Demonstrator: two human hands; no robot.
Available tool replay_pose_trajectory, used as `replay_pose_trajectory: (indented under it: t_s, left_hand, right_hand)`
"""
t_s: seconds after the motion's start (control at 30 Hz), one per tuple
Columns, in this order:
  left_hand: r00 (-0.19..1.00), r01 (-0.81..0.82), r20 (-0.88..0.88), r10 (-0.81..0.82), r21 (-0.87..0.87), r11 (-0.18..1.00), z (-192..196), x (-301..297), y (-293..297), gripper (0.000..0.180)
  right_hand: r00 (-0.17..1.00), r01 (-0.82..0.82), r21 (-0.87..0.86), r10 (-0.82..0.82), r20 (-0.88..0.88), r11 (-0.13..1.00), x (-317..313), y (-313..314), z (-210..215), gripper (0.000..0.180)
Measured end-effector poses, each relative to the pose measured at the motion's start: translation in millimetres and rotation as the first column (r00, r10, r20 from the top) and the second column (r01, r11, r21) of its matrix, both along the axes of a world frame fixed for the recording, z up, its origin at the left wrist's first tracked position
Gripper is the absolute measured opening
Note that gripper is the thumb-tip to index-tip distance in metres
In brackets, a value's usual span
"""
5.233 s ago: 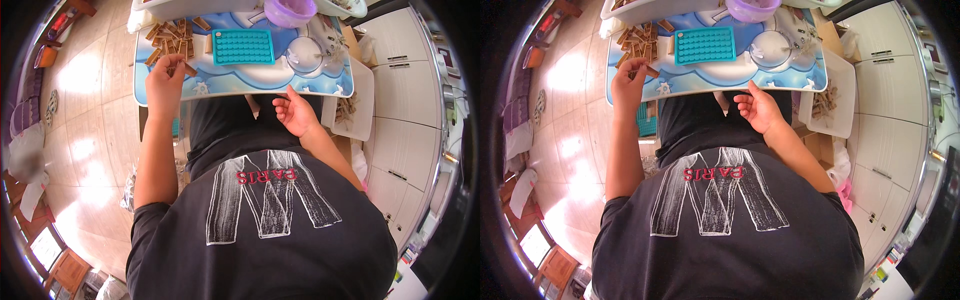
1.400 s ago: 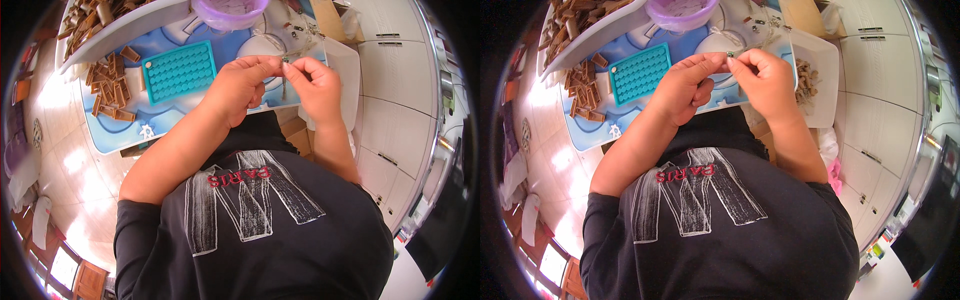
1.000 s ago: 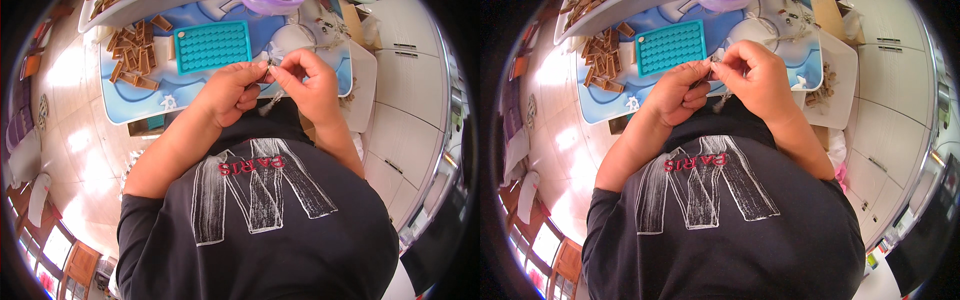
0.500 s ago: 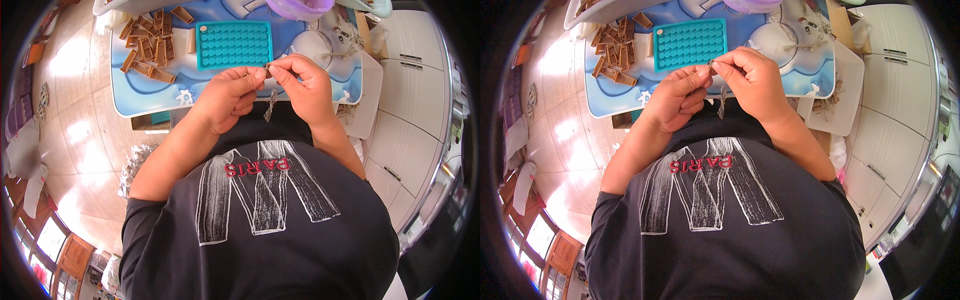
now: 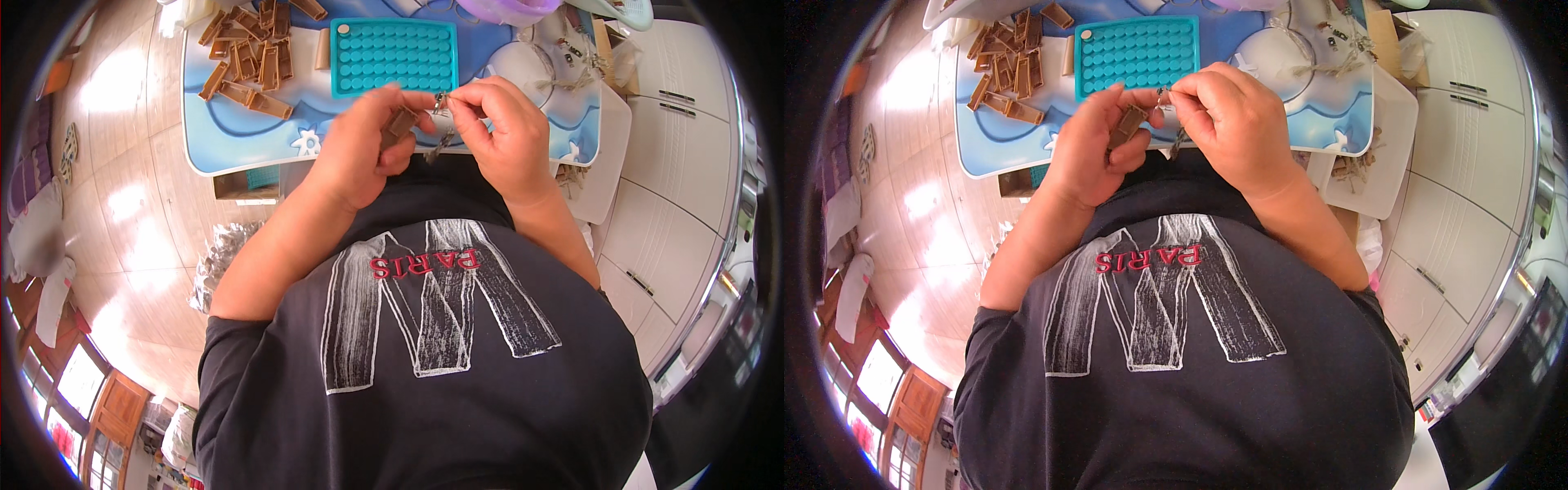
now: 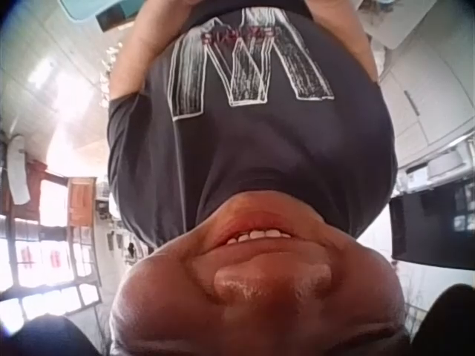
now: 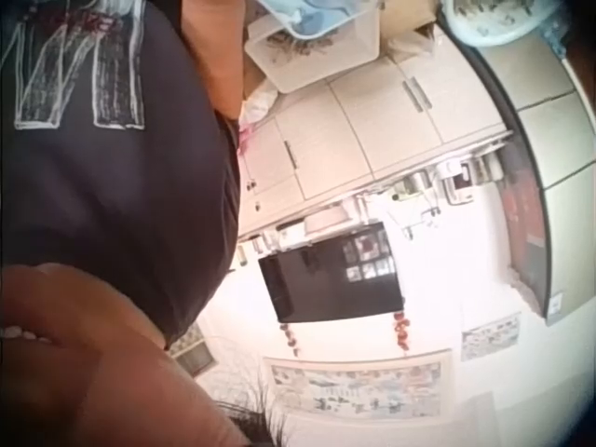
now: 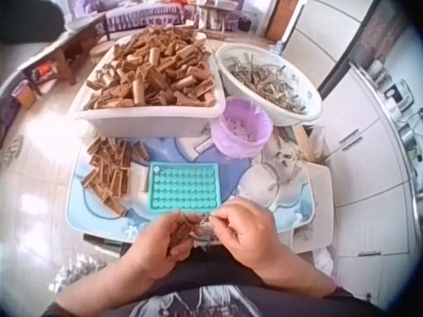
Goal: The person assembles small components by hand, placing them into small tubes and organizing the filled tubes in a blue tray.
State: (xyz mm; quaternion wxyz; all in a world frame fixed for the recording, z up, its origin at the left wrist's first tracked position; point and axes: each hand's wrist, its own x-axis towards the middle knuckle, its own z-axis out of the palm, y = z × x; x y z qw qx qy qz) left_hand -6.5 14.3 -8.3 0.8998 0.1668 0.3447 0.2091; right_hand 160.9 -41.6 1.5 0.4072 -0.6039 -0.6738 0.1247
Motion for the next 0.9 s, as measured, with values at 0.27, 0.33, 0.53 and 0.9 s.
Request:
replay_pose_trajectory:
  t_s: [0.27,0.33,0.53,0.9]
  left_hand:
    - [0.981,-0.162,0.105,0.165,-0.04,0.986,-6,-6,-2,0.033]
    - [0.938,-0.075,0.34,0.069,0.007,0.997,-17,-11,-3,0.039]
    - [0.936,-0.061,0.347,0.055,0.006,0.998,-19,-14,-3,0.038]
    - [0.984,-0.07,0.169,0.051,0.109,0.992,-14,-13,-3,0.037]
  right_hand:
    - [0.991,-0.072,0.041,0.077,-0.113,0.997,-15,3,2,0.01]
    - [0.995,-0.068,0.053,0.072,-0.074,0.996,-19,5,0,0.01]
    - [0.992,-0.073,0.11,0.061,0.106,0.991,-20,11,-1,0.011]
    - [0.952,-0.113,0.115,0.074,0.297,0.987,-16,15,1,0.011]
